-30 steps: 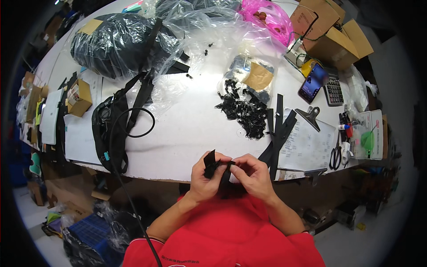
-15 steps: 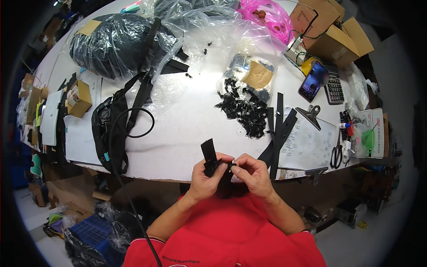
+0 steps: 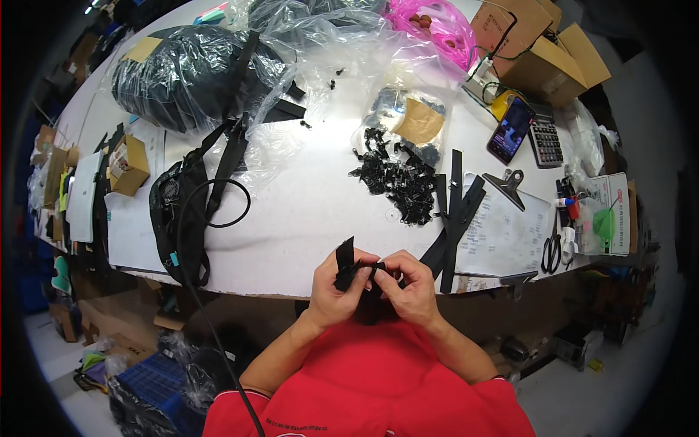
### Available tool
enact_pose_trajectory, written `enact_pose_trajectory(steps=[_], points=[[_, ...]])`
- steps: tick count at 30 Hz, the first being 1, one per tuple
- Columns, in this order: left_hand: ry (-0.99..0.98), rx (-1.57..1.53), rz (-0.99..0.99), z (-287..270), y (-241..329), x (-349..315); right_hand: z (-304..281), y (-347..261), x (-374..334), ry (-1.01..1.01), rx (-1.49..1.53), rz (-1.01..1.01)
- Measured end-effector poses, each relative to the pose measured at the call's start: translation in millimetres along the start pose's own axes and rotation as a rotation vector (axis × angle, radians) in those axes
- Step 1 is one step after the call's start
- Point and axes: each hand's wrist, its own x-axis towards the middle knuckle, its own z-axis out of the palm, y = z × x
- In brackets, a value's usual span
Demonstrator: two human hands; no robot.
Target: The person repeatedly picks up small black plastic clips and attaches them to the ends of black fabric straps. They handle the straps and clips one at a time, securing each clip onto a strap end and then placing the completed unit back on the table.
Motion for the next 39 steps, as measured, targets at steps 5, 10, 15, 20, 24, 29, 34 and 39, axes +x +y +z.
enact_pose_trajectory(steps=[5, 10, 15, 20, 24, 29, 34, 39], points=[[-0.011, -0.016, -0.047, -1, 1, 0, 2, 0, 1, 0.016, -0.006, -0.013], [-0.02, -0.059, -0.072, -1, 5, 0, 3, -1, 2, 0.028, 0.016, -0.045], [-0.014, -0.009, -0.035, -2, 5, 0, 0, -7, 4, -0.007, -0.068, -0.071], [-0.027, 0.088, 0.042, -5, -5, -1, -1, -12, 0, -0.039, -0.074, -0.02], [-0.03, 0.264, 0.164, -3, 3, 6, 1, -7, -4, -0.046, 0.128, 0.213], [-0.048, 0.437, 0.33, -6, 2, 5, -3, -11, 0, -0.112, 0.138, 0.181], [-0.053, 0.415, 0.346, -7, 4, 4, -1, -7, -2, -0.053, -0.053, -0.106], [-0.088, 0.152, 0.211, -14, -15, -2, -5, -11, 8, 0.049, -0.202, -0.365]])
